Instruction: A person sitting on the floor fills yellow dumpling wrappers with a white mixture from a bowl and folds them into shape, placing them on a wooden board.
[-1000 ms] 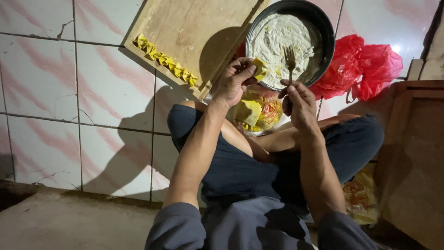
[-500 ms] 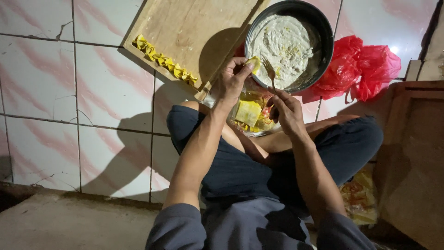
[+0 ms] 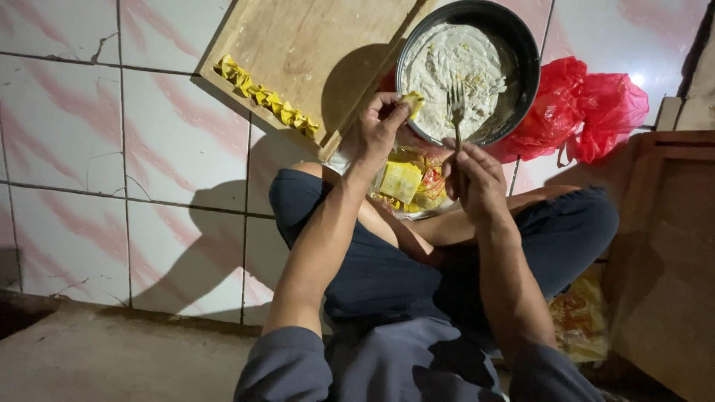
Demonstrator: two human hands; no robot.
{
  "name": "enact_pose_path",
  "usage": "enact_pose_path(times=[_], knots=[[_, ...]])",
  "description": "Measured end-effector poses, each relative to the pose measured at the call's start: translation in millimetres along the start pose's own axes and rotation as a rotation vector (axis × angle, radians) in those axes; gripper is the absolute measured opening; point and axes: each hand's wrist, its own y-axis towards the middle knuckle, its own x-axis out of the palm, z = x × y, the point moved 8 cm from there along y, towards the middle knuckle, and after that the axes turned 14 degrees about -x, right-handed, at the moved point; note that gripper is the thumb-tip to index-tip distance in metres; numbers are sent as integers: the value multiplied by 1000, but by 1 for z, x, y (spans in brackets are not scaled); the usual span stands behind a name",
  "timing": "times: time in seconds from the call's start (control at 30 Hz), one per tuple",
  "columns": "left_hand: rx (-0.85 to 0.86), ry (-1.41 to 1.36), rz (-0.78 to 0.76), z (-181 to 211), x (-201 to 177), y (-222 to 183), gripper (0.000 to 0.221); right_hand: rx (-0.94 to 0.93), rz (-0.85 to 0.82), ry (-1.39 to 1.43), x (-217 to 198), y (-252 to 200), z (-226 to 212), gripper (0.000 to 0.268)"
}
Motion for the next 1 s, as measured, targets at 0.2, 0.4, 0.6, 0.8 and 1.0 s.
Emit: enact_pose_path(times=[0.2,0.4,0.6,0.8,1.0], knots=[[16,4,14,18,5,-11,24,-292,-57,-625,7,5,-25,33],[37,78,33,14,-2,-10,21,-562,-123,-904,-11,2,-7,35],[-128,-334,-68,15,-5,-7,24,-602,-86,-1205,-7,0,-25,33],[-173,-411,-145,39,6,-21,25,-636,-73,-1117,-15,0,-36,31],[-115,-356,-157,24,5,-15,21,-731,-116,-1049,21,0,-47,34]])
